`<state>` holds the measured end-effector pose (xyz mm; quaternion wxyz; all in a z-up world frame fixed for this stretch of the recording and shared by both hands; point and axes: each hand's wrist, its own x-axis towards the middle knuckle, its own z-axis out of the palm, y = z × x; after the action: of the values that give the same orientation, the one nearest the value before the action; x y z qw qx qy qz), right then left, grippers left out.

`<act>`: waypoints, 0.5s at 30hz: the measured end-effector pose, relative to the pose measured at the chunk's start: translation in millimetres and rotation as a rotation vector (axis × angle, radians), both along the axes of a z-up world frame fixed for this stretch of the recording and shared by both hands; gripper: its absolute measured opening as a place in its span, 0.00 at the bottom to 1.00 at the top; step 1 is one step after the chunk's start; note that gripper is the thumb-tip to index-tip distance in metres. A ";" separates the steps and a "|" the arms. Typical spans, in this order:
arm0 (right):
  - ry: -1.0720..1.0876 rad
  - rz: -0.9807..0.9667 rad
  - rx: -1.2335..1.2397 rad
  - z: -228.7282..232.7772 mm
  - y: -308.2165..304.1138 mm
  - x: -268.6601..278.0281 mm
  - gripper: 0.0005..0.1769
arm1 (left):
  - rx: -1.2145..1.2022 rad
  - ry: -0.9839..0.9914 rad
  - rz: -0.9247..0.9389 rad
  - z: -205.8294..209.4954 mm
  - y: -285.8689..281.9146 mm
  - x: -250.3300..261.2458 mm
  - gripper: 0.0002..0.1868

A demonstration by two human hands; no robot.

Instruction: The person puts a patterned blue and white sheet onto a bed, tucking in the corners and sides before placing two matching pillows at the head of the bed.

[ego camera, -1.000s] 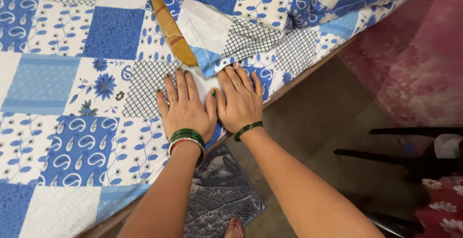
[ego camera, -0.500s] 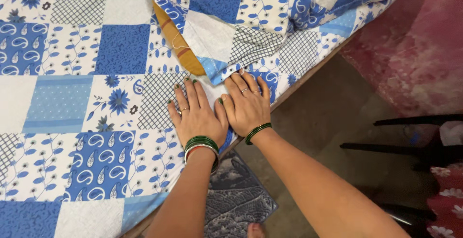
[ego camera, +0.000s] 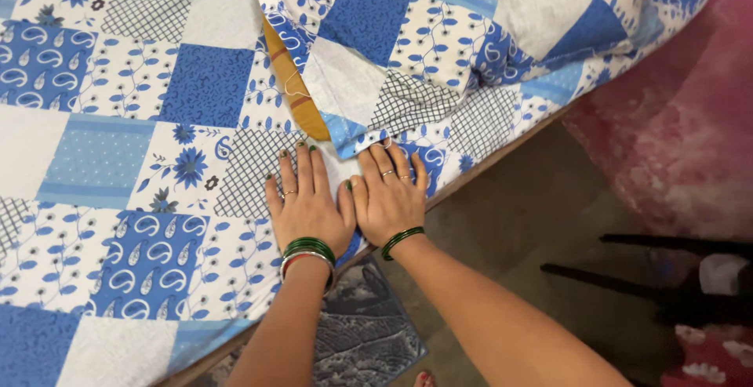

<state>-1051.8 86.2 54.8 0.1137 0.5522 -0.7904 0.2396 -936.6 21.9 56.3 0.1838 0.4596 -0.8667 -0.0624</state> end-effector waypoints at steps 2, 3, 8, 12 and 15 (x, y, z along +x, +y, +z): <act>-0.002 0.003 0.002 -0.2 1.3 0.4 0.24 | -0.008 -0.014 0.006 0.9 1.1 -0.4 0.38; -0.005 -0.001 -0.008 -0.4 1.2 0.7 0.24 | -0.003 -0.039 0.009 1.4 1.4 -0.8 0.37; -0.035 -0.003 0.011 -3.0 1.5 -1.8 0.24 | 0.005 -0.068 0.013 3.0 0.7 -1.5 0.38; -0.056 0.003 0.010 -5.3 1.4 -2.8 0.24 | 0.008 -0.102 0.011 3.8 0.6 -2.3 0.38; -0.059 0.002 0.001 -4.8 1.1 -2.2 0.24 | 0.013 -0.088 0.013 5.2 1.2 -1.6 0.38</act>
<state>-1054.0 87.3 50.0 0.0896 0.5459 -0.7929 0.2555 -938.2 23.1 61.5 0.1430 0.4685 -0.8706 -0.0466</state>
